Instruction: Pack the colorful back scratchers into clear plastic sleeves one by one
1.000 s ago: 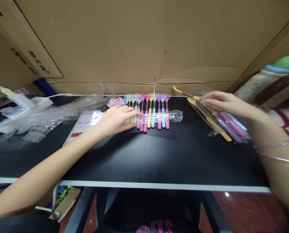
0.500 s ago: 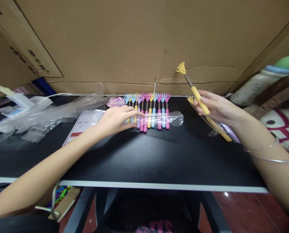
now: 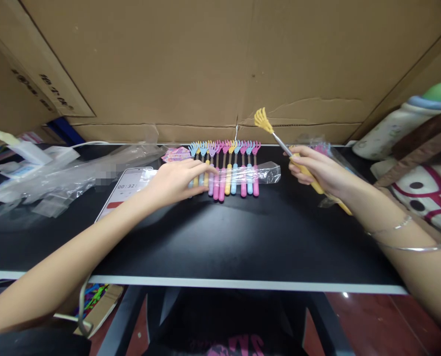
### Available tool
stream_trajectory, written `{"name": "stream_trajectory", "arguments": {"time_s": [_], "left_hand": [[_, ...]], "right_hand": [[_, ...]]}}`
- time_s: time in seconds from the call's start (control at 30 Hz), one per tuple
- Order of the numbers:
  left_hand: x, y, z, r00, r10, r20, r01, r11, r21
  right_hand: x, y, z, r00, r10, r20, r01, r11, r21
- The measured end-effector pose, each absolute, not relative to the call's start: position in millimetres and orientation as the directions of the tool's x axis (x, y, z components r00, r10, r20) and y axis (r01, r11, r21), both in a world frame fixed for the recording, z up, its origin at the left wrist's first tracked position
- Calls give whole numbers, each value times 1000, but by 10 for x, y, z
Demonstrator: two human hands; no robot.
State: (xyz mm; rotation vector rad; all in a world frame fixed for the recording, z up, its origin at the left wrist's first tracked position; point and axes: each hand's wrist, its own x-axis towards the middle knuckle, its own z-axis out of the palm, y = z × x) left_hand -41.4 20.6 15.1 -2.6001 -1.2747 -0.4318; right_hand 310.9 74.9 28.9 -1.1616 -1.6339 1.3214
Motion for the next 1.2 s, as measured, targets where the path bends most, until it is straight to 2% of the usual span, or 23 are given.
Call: {"name": "stream_trajectory", "arguments": {"time_s": [0.1, 0.17, 0.3, 0.4, 0.5, 0.6, 0.77, 0.83, 1.03, 1.2], "left_hand": [[-414, 202, 162, 573, 742, 348, 805, -589, -72], [-414, 201, 167, 570, 745, 347, 808, -584, -74], [-412, 200, 184, 558, 754, 347, 814, -579, -48], [-408, 200, 205, 558, 752, 352, 814, -578, -56], [-403, 200, 222, 568, 739, 363, 810, -580, -88], [-401, 202, 224, 571, 735, 367, 809, -581, -95], [-409, 208, 210, 562, 746, 357, 817, -569, -97], [-410, 210, 208, 566, 744, 355, 814, -572, -101], [-401, 200, 218, 566, 750, 344, 817, -568, -106], [-394, 191, 220, 559, 757, 339, 823, -558, -110]], "right_hand": [[3189, 766, 346, -305, 948, 89, 373, 205, -905], [3285, 810, 385, -306, 944, 120, 521, 271, -809], [3486, 925, 424, -335, 928, 162, 793, 370, -484], [3566, 970, 423, -315, 928, 197, 914, 352, -199], [3584, 966, 433, -291, 937, 192, 948, 309, -73], [3581, 947, 473, -329, 931, 159, 930, 349, -116], [3567, 941, 536, -453, 887, 92, 819, 455, -350], [3560, 944, 538, -474, 875, 102, 786, 472, -398], [3589, 958, 506, -532, 844, 76, 743, 507, -436], [3631, 967, 494, -561, 828, -12, 746, 499, -441]]}}
